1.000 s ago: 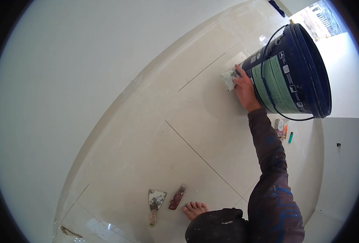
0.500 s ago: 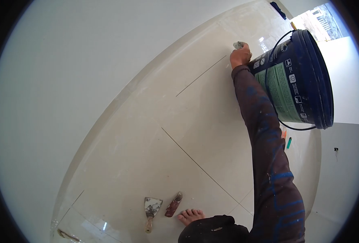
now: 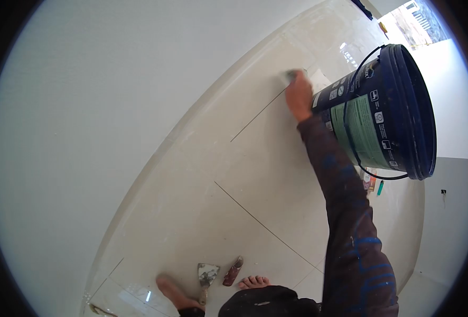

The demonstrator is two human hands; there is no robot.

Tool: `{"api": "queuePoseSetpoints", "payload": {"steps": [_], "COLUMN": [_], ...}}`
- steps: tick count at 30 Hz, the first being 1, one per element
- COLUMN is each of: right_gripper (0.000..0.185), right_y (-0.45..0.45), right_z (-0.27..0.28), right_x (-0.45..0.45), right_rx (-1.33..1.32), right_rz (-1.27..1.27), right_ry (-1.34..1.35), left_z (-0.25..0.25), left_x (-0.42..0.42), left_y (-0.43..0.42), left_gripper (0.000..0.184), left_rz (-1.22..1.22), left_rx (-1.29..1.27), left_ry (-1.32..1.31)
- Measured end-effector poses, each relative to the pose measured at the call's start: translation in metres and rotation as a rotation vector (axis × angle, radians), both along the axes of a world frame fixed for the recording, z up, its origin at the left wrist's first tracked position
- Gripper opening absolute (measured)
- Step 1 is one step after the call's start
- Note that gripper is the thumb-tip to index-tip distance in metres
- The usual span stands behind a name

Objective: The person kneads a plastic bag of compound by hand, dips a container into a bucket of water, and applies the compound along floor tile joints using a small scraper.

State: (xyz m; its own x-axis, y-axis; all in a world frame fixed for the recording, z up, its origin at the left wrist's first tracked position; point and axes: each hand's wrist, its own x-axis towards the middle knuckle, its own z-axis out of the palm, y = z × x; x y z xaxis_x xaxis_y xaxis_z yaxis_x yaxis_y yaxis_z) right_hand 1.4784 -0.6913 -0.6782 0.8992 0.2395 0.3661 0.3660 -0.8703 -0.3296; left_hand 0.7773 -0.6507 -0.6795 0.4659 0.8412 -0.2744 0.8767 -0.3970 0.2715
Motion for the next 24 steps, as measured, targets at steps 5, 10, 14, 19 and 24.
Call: {"api": "queuePoseSetpoints", "payload": {"steps": [5, 10, 14, 19, 24], "right_gripper": [0.014, 0.021, 0.031, 0.04, 0.029], "right_y": [-0.024, -0.032, -0.018, 0.001, -0.021], "right_z": [-0.028, -0.039, -0.016, 0.012, -0.002], "right_x": [0.11, 0.059, -0.044, -0.144, -0.053], "right_rx": [0.127, -0.292, -0.202, -0.029, 0.034], "right_rz": [-0.512, -0.085, 0.135, 0.391, 0.222], "right_ry": [0.084, -0.284, -0.14, 0.021, -0.108], "left_z": [-0.018, 0.002, -0.011, -0.02, -0.019], "left_x": [-0.021, 0.002, -0.008, -0.021, -0.032], "left_y": [0.073, 0.072, 0.074, 0.074, 0.075], "left_gripper": [0.027, 0.03, 0.034, 0.039, 0.042], "left_rz": [-0.174, 0.006, 0.152, 0.146, 0.108], "left_rx": [0.235, 0.103, 0.023, 0.043, 0.081], "left_ry": [0.175, 0.097, 0.015, 0.054, 0.077]}}
